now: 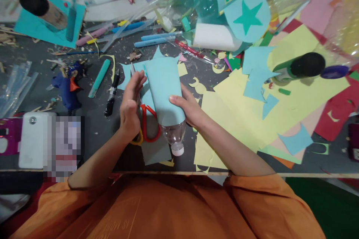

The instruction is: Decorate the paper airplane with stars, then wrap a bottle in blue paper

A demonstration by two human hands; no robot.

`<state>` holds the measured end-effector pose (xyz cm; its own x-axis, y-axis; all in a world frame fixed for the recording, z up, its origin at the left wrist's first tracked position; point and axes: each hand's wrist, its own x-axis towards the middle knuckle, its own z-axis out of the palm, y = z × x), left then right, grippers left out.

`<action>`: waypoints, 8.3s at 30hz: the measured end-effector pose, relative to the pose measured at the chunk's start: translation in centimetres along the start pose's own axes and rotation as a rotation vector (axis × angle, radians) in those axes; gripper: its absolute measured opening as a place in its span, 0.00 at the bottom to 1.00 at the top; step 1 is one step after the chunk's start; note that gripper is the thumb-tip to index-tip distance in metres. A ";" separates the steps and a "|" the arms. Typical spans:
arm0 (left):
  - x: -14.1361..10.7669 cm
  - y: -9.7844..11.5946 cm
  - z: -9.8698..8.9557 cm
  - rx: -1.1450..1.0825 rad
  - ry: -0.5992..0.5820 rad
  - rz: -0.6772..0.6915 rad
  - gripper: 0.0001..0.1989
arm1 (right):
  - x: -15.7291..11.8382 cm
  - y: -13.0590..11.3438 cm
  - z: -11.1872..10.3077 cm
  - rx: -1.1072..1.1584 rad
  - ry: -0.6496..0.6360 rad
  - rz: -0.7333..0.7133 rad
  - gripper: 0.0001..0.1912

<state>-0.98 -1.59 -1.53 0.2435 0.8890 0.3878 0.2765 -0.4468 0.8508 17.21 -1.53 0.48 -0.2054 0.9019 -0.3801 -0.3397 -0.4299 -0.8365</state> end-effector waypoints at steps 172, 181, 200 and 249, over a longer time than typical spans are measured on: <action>0.4 2.4 0.2 0.278 -0.076 0.127 0.12 | 0.7 -2.3 -1.1 0.460 0.101 0.105 0.35; 0.4 2.8 0.2 0.020 -0.057 0.129 0.07 | 0.9 -2.1 -0.8 0.557 0.040 0.112 0.37; 1.2 2.5 0.2 -0.407 -0.065 -0.369 0.07 | 0.4 -1.2 0.5 0.323 0.080 0.044 0.30; 0.9 2.8 -0.1 -0.056 -0.176 0.049 0.08 | 0.0 -1.8 0.4 0.247 0.201 -0.036 0.28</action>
<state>-0.05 -2.03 1.25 0.4158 0.8327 0.3656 0.2090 -0.4787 0.8527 17.47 -0.76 2.10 -0.0126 0.8964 -0.4430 -0.5612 -0.3731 -0.7388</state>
